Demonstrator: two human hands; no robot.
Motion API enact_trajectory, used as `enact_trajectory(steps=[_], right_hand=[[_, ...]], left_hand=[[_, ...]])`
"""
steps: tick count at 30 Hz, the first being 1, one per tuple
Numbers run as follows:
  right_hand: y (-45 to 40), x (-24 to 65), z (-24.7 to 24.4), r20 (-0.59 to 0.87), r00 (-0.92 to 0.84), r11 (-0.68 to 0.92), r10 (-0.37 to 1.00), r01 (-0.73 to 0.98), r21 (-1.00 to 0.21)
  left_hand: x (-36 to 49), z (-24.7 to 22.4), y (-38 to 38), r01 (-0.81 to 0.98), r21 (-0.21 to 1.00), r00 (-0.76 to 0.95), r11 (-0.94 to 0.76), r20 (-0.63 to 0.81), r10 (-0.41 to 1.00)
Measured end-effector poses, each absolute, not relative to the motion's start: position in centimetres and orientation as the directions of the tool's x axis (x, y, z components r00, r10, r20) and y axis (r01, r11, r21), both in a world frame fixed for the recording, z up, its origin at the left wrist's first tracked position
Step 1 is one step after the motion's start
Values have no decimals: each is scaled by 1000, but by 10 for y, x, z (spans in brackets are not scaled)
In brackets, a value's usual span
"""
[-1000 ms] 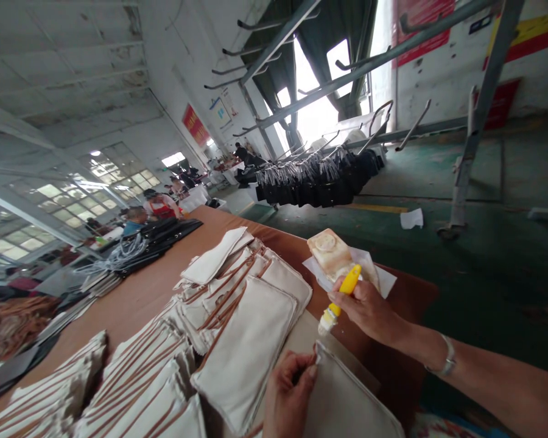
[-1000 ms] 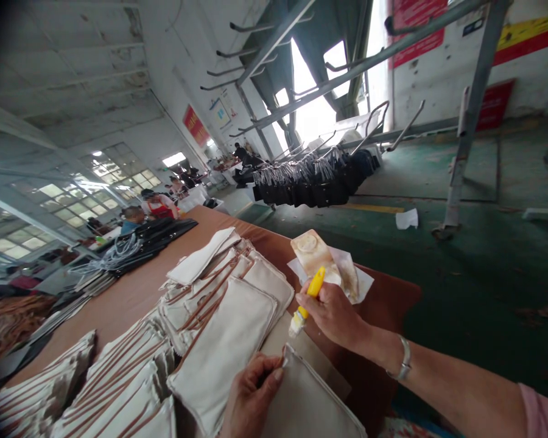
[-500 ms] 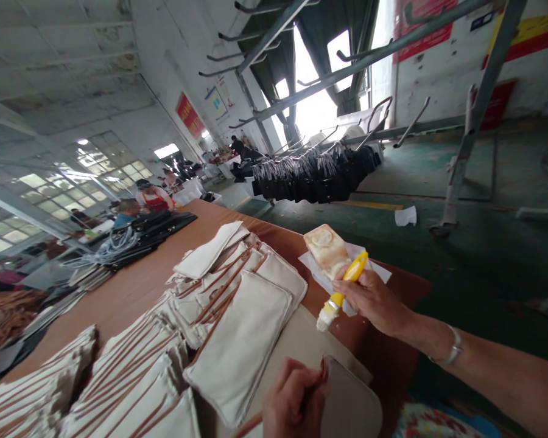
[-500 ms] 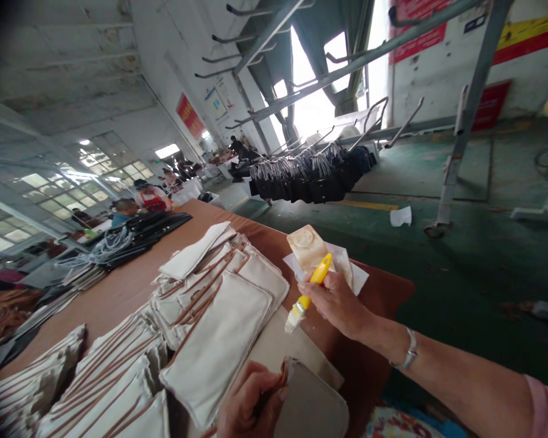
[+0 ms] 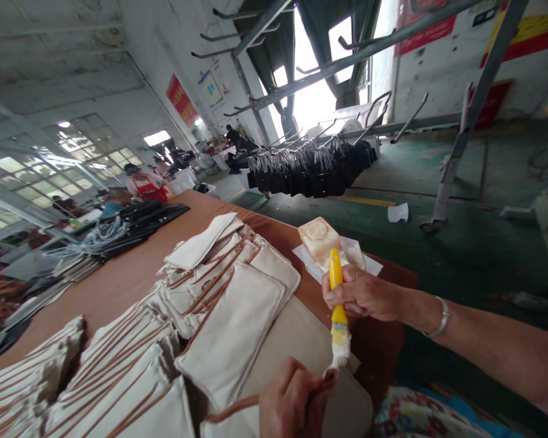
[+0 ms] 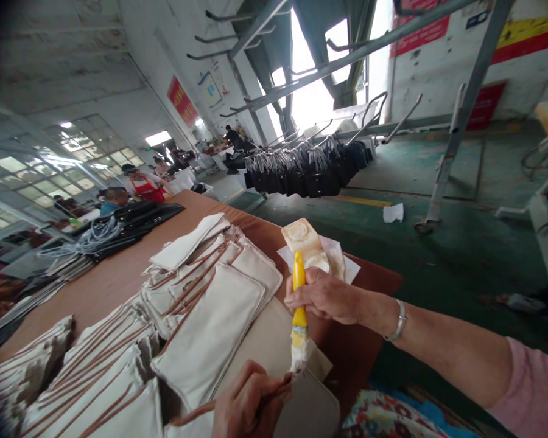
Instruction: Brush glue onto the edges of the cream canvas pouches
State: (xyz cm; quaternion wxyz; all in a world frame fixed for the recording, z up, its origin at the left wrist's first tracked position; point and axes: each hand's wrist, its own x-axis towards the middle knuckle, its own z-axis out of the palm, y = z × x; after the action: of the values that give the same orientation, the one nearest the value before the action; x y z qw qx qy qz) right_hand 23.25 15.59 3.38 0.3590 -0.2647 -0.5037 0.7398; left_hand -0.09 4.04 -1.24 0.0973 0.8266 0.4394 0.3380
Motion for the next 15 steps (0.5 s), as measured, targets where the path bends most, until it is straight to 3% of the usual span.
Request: enact_trajectory(steps=[4,10,15], right_hand=[[153,223,33,-11,-554,-206,833,-291,-934],[144,219,33,-49,-657,-275,752,-247,-929],[151,228,37,-14,-602,-203,799,-247,-948]], left_hand=[[0,-10,40,676,397,417,-620,488,767],[0,-4,39,695,324,465,-642,478,745],[1,-2,40,724,278,453,-632,499,739]])
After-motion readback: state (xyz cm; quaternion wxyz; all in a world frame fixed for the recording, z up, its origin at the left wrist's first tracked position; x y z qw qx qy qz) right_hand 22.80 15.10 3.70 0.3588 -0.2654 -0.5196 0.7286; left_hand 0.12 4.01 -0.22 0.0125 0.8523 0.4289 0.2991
